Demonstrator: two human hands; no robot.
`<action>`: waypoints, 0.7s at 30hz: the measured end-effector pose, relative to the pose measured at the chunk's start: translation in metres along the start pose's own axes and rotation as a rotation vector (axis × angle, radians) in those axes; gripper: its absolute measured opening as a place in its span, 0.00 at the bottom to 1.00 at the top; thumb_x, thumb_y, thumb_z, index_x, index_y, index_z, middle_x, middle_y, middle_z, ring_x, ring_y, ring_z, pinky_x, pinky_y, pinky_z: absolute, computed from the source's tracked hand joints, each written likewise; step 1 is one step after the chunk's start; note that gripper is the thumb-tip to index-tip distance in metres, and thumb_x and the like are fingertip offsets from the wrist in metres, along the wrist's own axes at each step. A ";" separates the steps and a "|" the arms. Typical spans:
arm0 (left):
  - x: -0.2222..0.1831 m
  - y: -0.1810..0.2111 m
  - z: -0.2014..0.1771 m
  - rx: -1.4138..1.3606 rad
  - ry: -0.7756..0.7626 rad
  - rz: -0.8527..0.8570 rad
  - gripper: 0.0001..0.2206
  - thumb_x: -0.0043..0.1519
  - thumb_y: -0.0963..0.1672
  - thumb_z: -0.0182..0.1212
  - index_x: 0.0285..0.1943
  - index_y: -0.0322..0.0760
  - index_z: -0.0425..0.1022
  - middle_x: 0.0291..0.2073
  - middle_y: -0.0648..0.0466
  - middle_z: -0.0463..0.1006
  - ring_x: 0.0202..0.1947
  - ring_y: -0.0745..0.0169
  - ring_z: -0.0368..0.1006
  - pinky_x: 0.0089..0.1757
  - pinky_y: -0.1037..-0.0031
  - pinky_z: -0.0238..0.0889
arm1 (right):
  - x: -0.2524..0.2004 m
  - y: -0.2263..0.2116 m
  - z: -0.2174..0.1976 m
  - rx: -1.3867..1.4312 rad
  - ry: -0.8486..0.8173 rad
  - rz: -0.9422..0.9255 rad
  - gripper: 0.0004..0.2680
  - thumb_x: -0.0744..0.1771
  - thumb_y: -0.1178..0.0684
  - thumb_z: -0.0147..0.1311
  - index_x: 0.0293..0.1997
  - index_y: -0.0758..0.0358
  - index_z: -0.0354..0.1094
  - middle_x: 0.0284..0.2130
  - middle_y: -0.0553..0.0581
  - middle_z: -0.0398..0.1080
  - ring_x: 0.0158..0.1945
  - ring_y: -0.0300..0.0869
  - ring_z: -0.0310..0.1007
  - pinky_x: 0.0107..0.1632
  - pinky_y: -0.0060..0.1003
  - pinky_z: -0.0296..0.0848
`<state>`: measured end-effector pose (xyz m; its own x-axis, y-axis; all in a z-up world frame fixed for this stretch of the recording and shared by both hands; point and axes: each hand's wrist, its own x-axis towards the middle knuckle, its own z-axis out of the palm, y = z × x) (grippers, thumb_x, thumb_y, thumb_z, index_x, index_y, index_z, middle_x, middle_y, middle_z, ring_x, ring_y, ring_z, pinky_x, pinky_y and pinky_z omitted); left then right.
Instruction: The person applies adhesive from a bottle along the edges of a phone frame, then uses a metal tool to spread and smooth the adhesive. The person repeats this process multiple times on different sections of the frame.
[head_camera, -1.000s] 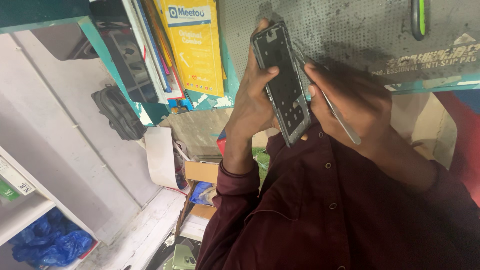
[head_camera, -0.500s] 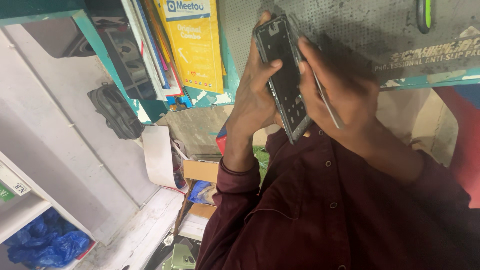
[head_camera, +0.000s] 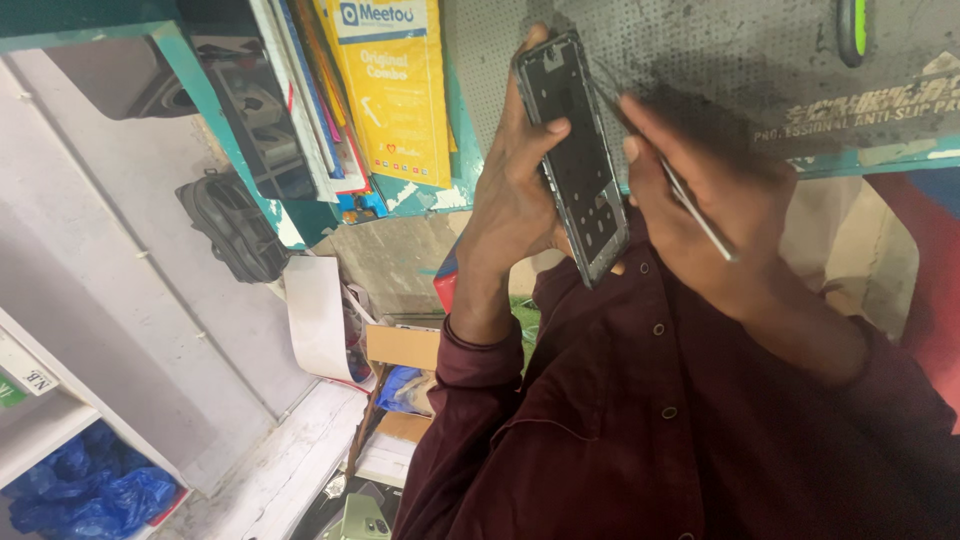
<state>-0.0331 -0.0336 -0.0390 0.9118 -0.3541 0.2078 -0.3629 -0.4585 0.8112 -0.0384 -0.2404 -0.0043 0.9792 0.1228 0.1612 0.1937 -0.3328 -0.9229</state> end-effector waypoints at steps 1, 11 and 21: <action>-0.001 0.000 0.000 -0.005 0.000 -0.001 0.47 0.55 0.46 0.86 0.74 0.68 0.49 0.80 0.44 0.39 0.79 0.33 0.43 0.70 0.57 0.53 | 0.002 0.002 0.000 0.019 -0.008 0.009 0.08 0.76 0.61 0.59 0.63 0.67 0.71 0.29 0.55 0.76 0.30 0.32 0.77 0.31 0.24 0.70; 0.005 0.007 -0.004 -0.041 -0.021 -0.022 0.50 0.48 0.49 0.88 0.75 0.70 0.50 0.80 0.45 0.39 0.78 0.35 0.44 0.71 0.58 0.55 | 0.028 -0.005 -0.011 0.275 -0.036 0.055 0.06 0.75 0.63 0.58 0.59 0.72 0.72 0.35 0.60 0.77 0.33 0.36 0.79 0.31 0.24 0.76; 0.002 0.003 -0.002 -0.090 -0.015 -0.016 0.52 0.47 0.48 0.90 0.74 0.71 0.50 0.80 0.47 0.39 0.79 0.37 0.45 0.70 0.60 0.56 | 0.040 0.039 -0.031 0.398 -0.135 -0.001 0.03 0.75 0.71 0.54 0.54 0.80 0.71 0.41 0.66 0.75 0.40 0.43 0.80 0.42 0.30 0.82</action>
<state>-0.0319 -0.0341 -0.0352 0.9143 -0.3593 0.1868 -0.3289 -0.3897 0.8602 0.0102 -0.2772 -0.0229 0.9574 0.2532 0.1392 0.1305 0.0509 -0.9901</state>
